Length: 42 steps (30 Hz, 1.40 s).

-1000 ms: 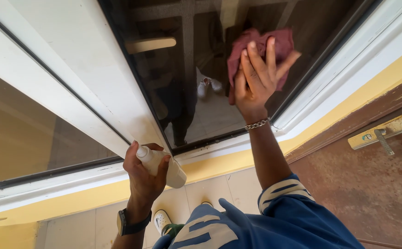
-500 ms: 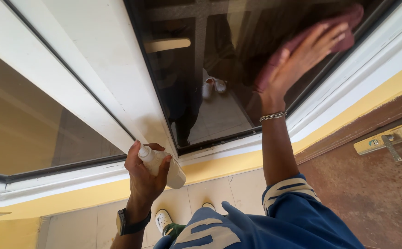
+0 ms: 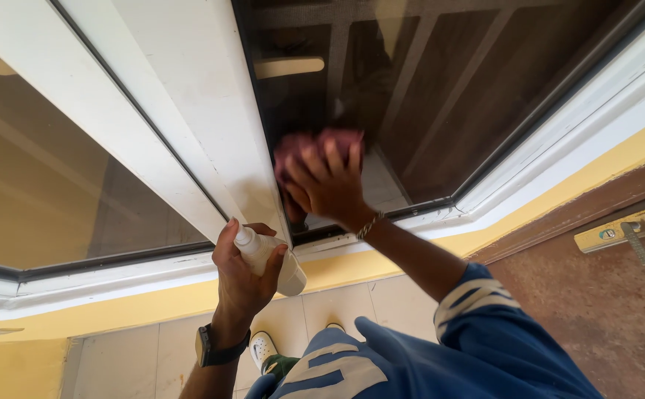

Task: The recorder is spraying cleaning solution onto a window and wiping it with a maroon cloth.

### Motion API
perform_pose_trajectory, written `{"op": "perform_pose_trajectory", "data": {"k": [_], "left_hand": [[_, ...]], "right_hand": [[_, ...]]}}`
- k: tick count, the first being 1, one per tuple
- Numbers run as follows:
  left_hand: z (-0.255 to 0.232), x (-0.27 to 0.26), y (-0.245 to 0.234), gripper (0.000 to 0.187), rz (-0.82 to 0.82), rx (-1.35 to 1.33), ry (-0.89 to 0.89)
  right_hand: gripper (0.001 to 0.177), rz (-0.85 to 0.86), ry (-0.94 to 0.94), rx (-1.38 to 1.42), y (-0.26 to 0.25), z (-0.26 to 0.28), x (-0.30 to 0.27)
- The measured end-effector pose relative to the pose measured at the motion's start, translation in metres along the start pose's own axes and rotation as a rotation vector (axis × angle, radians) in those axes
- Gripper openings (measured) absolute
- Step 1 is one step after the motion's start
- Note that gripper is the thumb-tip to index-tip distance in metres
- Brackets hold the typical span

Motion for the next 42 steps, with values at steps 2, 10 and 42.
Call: {"op": "perform_pose_trajectory", "data": {"k": [2,10,42], "left_hand": [[-0.003,0.001,0.002,0.093,0.034,0.054,0.029],[-0.009,0.011,-0.001,0.091,0.01,0.037,0.067],[-0.02,0.024,0.04,0.096,0.082,0.027,0.128]], "right_hand": [[0.045,0.004,-0.031,-0.013,0.025,0.017,-0.05],[0.07,-0.09,0.557,0.027,-0.003,-0.156,-0.156],[0.077,-0.163,0.24,-0.162,-0.113,-0.25,-0.009]]}}
Point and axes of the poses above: each hand's wrist, its own x-axis towards the middle knuckle, its own y-axis out of the palm, z = x × y, the point moved 10 cm from there along x, towards the middle knuckle, and after that the axes turned 5 degrees about -y, right-handed, at the moved point
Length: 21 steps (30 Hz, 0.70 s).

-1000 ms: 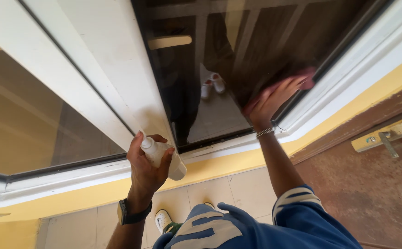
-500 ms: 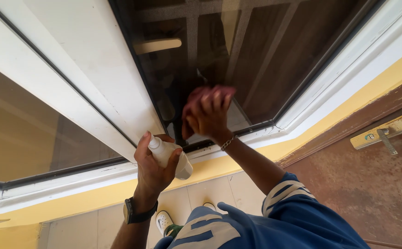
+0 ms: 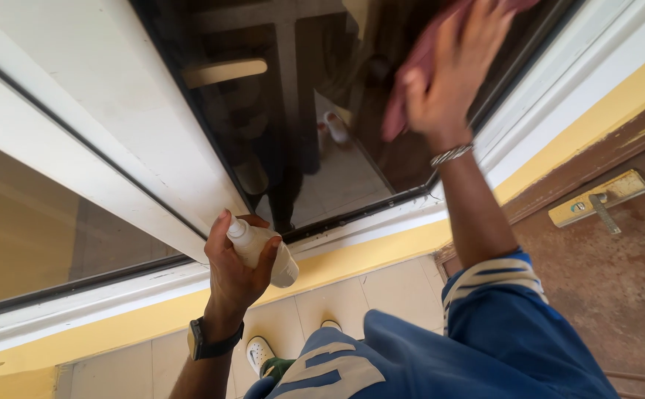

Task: The recorder is spraying cleaning solution onto a window and wiping it with a maroon cloth.

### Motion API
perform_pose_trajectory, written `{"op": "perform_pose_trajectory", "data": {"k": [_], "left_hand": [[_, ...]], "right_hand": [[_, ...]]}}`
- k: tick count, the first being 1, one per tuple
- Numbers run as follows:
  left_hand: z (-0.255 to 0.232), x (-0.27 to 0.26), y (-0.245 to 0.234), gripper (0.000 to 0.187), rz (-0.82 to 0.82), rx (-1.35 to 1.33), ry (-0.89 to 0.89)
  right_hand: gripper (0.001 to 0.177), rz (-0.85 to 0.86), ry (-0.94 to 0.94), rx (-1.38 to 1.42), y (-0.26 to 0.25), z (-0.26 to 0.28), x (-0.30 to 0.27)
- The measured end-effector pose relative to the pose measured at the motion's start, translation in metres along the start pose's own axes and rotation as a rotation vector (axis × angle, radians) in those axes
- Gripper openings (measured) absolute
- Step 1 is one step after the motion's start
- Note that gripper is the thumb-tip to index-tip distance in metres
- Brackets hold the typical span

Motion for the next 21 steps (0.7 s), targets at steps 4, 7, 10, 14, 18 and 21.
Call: {"op": "perform_pose_trajectory", "data": {"k": [4,7,10,14,18,21], "left_hand": [[-0.001,0.004,0.006,0.097,0.006,-0.033,-0.017],[0.003,0.001,0.011,0.097,0.029,-0.05,-0.026],[0.002,0.0,0.015,0.097,0.048,-0.041,-0.011],[0.004,0.001,0.018,0.096,0.077,-0.034,0.01],[0.002,0.005,0.015,0.095,0.071,0.0,0.015],[0.002,0.004,0.013,0.096,0.075,0.019,0.053]], "right_hand": [[0.074,0.034,0.191,-0.008,-0.006,-0.053,-0.008],[0.07,0.005,0.259,0.006,-0.008,-0.06,-0.036],[0.067,-0.05,0.343,0.067,-0.014,-0.044,-0.078],[0.077,-0.295,1.088,0.678,0.012,-0.047,-0.16],[0.077,-0.452,1.276,0.838,0.073,-0.015,-0.263],[0.065,-0.325,0.957,0.193,0.07,0.014,-0.283]]}}
Point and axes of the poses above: each hand's wrist, its own x-axis towards the middle knuckle, its own y-axis out of the palm, z = x × y, the point moved 10 cm from there along x, towards the middle knuckle, and after that the axes turned 5 degrees about -y, right-handed, at the moved point
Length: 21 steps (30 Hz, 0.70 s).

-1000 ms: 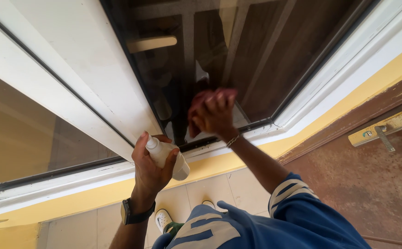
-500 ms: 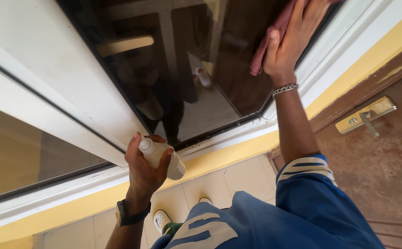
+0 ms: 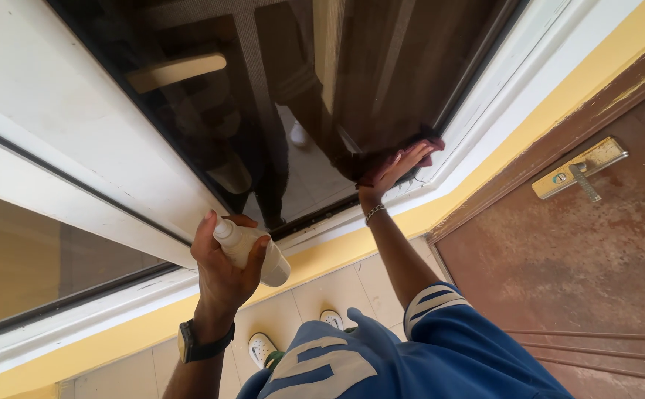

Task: The recorder is spraying cleaning solution onto a window and wiping it with a maroon cloth.

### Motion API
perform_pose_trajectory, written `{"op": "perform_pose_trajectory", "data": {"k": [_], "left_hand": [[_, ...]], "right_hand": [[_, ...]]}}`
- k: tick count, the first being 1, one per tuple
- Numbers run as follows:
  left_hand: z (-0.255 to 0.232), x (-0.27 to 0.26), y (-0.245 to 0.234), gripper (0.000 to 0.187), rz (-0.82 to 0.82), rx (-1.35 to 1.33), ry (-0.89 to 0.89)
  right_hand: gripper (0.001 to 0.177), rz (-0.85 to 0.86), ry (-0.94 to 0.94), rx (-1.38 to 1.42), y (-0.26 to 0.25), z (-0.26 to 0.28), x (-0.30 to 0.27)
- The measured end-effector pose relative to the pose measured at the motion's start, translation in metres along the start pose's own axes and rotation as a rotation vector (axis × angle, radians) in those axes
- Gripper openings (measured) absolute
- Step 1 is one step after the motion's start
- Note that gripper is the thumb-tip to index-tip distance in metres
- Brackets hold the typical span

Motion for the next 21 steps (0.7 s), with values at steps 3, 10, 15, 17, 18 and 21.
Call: {"op": "perform_pose_trajectory", "data": {"k": [3,10,15,17,18,21], "left_hand": [[0.0,-0.002,-0.002,0.096,-0.005,0.014,-0.015],[0.001,-0.003,-0.01,0.096,-0.03,-0.003,-0.025],[0.001,-0.006,-0.018,0.096,-0.047,-0.027,-0.043],[-0.005,-0.005,-0.023,0.096,-0.08,-0.012,-0.032],[-0.004,-0.006,-0.023,0.096,-0.082,-0.01,-0.035],[-0.004,-0.008,-0.027,0.096,-0.111,-0.007,-0.04]], "right_hand": [[0.081,0.022,0.099,-0.134,0.008,-0.061,-0.014],[0.067,-0.002,-0.044,-0.097,0.017,0.124,0.03],[0.07,0.096,-0.457,-0.125,0.044,0.238,0.051],[0.068,0.192,-0.648,-0.121,0.057,0.29,0.047],[0.068,0.195,-0.649,-0.118,0.057,0.3,0.042],[0.067,0.376,-0.852,-0.074,0.068,0.326,0.005]]}}
Point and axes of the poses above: each hand's wrist, its own x-axis towards the middle knuckle, its own y-axis out of the palm, z = x × y, the point moved 10 cm from there along x, towards the middle knuckle, and after that the axes turned 5 degrees about -y, right-handed, at the moved point
